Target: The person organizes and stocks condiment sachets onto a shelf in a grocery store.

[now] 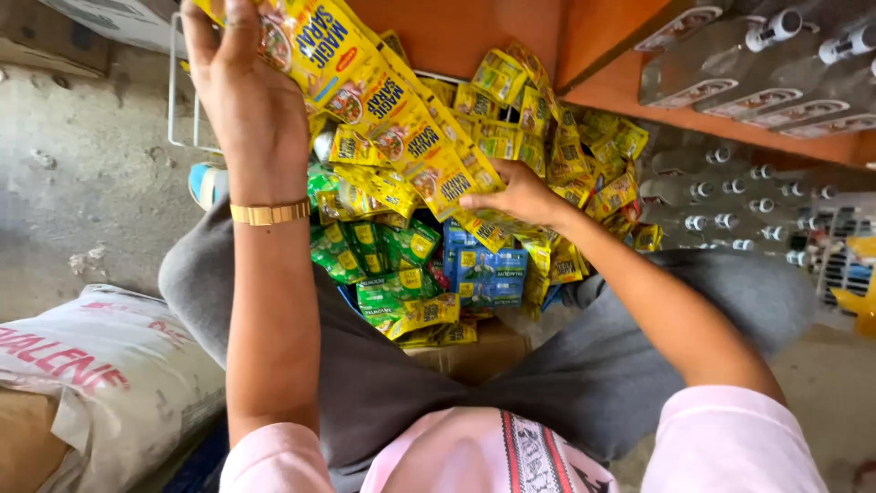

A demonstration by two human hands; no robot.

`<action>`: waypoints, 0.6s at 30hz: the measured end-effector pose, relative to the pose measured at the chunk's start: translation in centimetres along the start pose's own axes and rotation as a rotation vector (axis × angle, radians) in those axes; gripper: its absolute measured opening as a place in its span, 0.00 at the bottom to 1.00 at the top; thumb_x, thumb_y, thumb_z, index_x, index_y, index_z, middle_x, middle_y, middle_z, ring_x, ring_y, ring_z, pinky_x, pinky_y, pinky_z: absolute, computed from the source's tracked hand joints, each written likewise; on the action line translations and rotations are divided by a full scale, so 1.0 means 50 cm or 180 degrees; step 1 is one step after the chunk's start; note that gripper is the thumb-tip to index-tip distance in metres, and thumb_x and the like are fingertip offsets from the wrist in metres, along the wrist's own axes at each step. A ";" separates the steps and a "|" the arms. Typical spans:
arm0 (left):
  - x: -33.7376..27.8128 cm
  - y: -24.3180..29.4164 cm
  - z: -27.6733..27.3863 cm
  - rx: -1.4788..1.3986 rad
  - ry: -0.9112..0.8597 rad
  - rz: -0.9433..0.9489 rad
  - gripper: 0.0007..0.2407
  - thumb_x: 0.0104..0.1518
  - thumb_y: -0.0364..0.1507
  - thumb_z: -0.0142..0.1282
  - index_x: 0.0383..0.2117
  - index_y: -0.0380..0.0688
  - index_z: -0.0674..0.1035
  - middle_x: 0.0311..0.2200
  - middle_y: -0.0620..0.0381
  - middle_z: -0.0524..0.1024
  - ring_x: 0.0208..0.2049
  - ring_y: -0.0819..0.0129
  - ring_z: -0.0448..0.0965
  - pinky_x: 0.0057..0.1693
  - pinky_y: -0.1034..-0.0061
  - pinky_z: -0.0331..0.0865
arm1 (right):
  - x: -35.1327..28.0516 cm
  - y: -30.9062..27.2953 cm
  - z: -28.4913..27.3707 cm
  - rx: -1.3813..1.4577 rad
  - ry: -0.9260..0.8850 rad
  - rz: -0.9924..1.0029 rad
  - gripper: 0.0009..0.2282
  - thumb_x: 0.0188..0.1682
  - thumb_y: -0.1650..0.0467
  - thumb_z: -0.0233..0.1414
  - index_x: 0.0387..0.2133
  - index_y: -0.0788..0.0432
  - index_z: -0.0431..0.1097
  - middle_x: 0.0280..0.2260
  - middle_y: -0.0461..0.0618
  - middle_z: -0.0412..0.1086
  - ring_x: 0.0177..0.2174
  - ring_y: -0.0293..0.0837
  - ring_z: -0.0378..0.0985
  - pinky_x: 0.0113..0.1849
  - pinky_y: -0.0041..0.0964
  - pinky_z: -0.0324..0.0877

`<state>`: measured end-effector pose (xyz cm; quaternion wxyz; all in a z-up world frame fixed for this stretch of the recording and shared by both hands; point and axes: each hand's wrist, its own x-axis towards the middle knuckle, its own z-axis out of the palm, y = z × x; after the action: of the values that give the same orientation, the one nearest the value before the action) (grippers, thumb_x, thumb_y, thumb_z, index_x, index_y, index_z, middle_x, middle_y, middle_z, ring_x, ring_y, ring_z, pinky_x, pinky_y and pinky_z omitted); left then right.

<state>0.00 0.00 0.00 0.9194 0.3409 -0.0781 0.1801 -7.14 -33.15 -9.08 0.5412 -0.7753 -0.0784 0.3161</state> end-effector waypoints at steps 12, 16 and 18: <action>-0.018 0.010 0.011 0.0031 0.0559 -0.0385 0.08 0.66 0.31 0.57 0.43 0.39 0.76 0.37 0.57 0.79 0.40 0.71 0.79 0.52 0.71 0.76 | -0.004 0.032 -0.079 -0.1365 0.0106 0.0194 0.20 0.53 0.60 0.58 0.38 0.70 0.74 0.32 0.60 0.72 0.32 0.49 0.69 0.36 0.41 0.68; -0.047 -0.016 0.045 0.0313 0.0566 -0.0568 0.08 0.64 0.33 0.58 0.40 0.41 0.77 0.34 0.59 0.79 0.36 0.74 0.79 0.46 0.74 0.74 | 0.005 -0.009 -0.077 -0.1521 0.0314 -0.0013 0.17 0.55 0.62 0.56 0.39 0.69 0.73 0.34 0.61 0.73 0.32 0.51 0.72 0.37 0.40 0.70; -0.072 -0.056 0.047 0.0926 0.0425 -0.0678 0.09 0.67 0.34 0.59 0.38 0.40 0.77 0.33 0.60 0.79 0.35 0.78 0.76 0.46 0.80 0.71 | -0.011 -0.067 -0.070 -0.1304 0.0695 -0.0681 0.14 0.55 0.63 0.54 0.45 0.60 0.76 0.38 0.49 0.79 0.36 0.36 0.78 0.38 0.34 0.72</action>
<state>-2.28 -4.50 -0.86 0.8774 0.4639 0.0465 0.1134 -4.83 -34.81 -5.14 0.4084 -0.8856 -0.1635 0.1489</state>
